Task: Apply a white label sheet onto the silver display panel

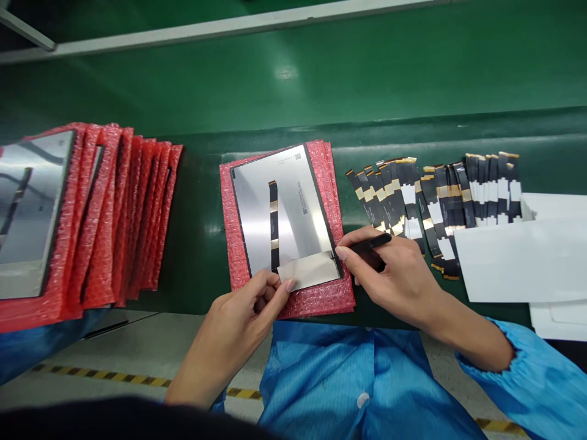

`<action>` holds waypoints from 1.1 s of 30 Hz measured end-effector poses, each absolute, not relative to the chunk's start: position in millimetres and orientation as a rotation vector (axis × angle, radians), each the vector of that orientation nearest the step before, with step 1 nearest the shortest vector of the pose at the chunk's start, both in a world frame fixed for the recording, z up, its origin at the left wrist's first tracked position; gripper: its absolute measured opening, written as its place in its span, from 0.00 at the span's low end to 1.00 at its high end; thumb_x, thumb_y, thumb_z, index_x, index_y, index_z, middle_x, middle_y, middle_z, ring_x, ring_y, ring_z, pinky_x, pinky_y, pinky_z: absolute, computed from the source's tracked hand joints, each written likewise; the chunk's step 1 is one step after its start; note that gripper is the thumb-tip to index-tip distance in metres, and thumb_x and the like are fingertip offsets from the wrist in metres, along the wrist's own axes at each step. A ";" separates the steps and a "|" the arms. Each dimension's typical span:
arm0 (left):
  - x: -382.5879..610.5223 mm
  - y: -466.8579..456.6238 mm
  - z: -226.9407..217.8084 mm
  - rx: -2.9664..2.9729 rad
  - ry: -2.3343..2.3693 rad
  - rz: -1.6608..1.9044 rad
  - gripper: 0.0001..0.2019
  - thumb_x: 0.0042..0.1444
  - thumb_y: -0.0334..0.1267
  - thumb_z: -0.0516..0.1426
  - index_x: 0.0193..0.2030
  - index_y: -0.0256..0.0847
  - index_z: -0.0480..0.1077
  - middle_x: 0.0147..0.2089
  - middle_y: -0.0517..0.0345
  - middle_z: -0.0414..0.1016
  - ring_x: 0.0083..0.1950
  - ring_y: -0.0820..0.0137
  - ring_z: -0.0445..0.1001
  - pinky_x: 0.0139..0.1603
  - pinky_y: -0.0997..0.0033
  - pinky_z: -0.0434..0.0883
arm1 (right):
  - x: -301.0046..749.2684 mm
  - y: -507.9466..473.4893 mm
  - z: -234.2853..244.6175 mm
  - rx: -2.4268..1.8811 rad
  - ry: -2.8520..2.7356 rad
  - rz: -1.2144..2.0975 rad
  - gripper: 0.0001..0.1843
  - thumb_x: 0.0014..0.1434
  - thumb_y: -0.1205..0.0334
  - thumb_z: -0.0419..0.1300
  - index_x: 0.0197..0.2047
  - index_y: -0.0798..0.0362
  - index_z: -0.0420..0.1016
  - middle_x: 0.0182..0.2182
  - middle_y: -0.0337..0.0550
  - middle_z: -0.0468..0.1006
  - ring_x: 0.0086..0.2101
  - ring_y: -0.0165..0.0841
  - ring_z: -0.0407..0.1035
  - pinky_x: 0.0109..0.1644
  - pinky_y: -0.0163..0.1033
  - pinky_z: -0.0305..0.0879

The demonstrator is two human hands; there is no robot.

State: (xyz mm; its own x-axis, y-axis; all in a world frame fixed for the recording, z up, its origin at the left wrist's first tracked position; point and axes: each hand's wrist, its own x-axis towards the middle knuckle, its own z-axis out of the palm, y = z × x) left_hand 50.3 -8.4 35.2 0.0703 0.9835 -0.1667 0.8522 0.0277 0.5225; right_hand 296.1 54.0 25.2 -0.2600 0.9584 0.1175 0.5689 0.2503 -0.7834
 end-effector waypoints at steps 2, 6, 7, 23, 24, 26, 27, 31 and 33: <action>50.5 -8.4 35.1 1.861 1.821 0.343 0.15 0.62 0.54 0.51 0.31 0.48 0.68 0.21 0.74 0.69 0.17 0.81 0.67 0.19 0.83 0.60 | 296.4 54.0 24.9 -1.382 -1.923 0.835 0.08 0.65 0.55 0.62 0.37 0.45 0.81 0.26 0.36 0.83 0.17 0.32 0.76 0.16 0.35 0.68; 51.6 -8.5 35.5 1.872 1.827 0.341 0.15 0.63 0.54 0.50 0.31 0.49 0.67 0.21 0.74 0.69 0.17 0.81 0.68 0.19 0.83 0.60 | 296.7 54.2 24.8 -1.376 -1.919 0.853 0.08 0.65 0.55 0.61 0.38 0.45 0.81 0.26 0.36 0.83 0.17 0.33 0.76 0.16 0.36 0.69; 52.0 -8.5 35.6 1.879 1.828 0.341 0.15 0.63 0.54 0.50 0.31 0.49 0.67 0.21 0.74 0.69 0.17 0.81 0.68 0.19 0.83 0.60 | 296.7 54.2 24.7 -1.374 -1.917 0.854 0.08 0.65 0.55 0.62 0.38 0.45 0.82 0.26 0.36 0.83 0.17 0.33 0.76 0.16 0.36 0.69; 58.0 -8.2 45.7 2.310 1.940 0.080 0.20 0.68 0.54 0.40 0.30 0.49 0.61 0.21 0.71 0.76 0.16 0.72 0.74 0.18 0.73 0.48 | 294.6 54.2 27.5 -1.376 -1.918 0.873 0.08 0.64 0.53 0.61 0.36 0.42 0.80 0.33 0.37 0.85 0.20 0.35 0.78 0.19 0.39 0.73; 58.4 -8.2 45.2 2.326 1.945 0.079 0.21 0.68 0.54 0.39 0.30 0.49 0.61 0.21 0.71 0.77 0.16 0.71 0.74 0.18 0.73 0.47 | 294.3 54.3 28.5 -1.381 -1.912 0.866 0.08 0.63 0.53 0.61 0.35 0.42 0.80 0.32 0.36 0.85 0.19 0.35 0.77 0.19 0.39 0.74; 59.1 -8.1 44.1 2.342 1.947 0.081 0.21 0.68 0.54 0.39 0.31 0.50 0.62 0.20 0.71 0.76 0.16 0.71 0.74 0.18 0.72 0.45 | 294.3 55.3 31.7 -1.417 -1.891 0.845 0.07 0.63 0.52 0.61 0.36 0.41 0.80 0.29 0.36 0.84 0.19 0.36 0.77 0.20 0.40 0.74; 59.4 -8.2 43.5 2.344 1.948 0.085 0.21 0.69 0.54 0.38 0.31 0.50 0.63 0.20 0.71 0.76 0.16 0.70 0.74 0.19 0.72 0.44 | 294.8 55.9 33.7 -1.444 -1.876 0.823 0.07 0.63 0.52 0.60 0.37 0.40 0.79 0.27 0.36 0.84 0.19 0.36 0.76 0.20 0.41 0.74; 59.6 -10.0 41.6 2.318 1.957 0.078 0.22 0.68 0.55 0.39 0.32 0.50 0.65 0.19 0.69 0.76 0.16 0.70 0.74 0.20 0.71 0.41 | 302.4 55.2 39.8 -1.435 -1.851 0.699 0.07 0.66 0.54 0.59 0.43 0.38 0.79 0.30 0.39 0.83 0.26 0.41 0.79 0.27 0.44 0.76; 59.1 -10.7 41.2 2.306 1.962 0.068 0.22 0.68 0.56 0.40 0.32 0.49 0.65 0.20 0.68 0.77 0.17 0.70 0.74 0.21 0.71 0.40 | 308.3 51.3 39.7 -1.289 -1.921 0.674 0.13 0.68 0.56 0.58 0.53 0.35 0.76 0.33 0.40 0.82 0.31 0.42 0.79 0.33 0.45 0.77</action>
State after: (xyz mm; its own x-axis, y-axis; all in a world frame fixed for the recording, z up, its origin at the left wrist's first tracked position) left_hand 59.1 -10.7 41.2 0.1620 0.9860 -0.0390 0.9810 -0.1566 0.1147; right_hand 308.3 51.3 39.7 -0.2444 0.9308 0.2717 0.5568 0.3641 -0.7466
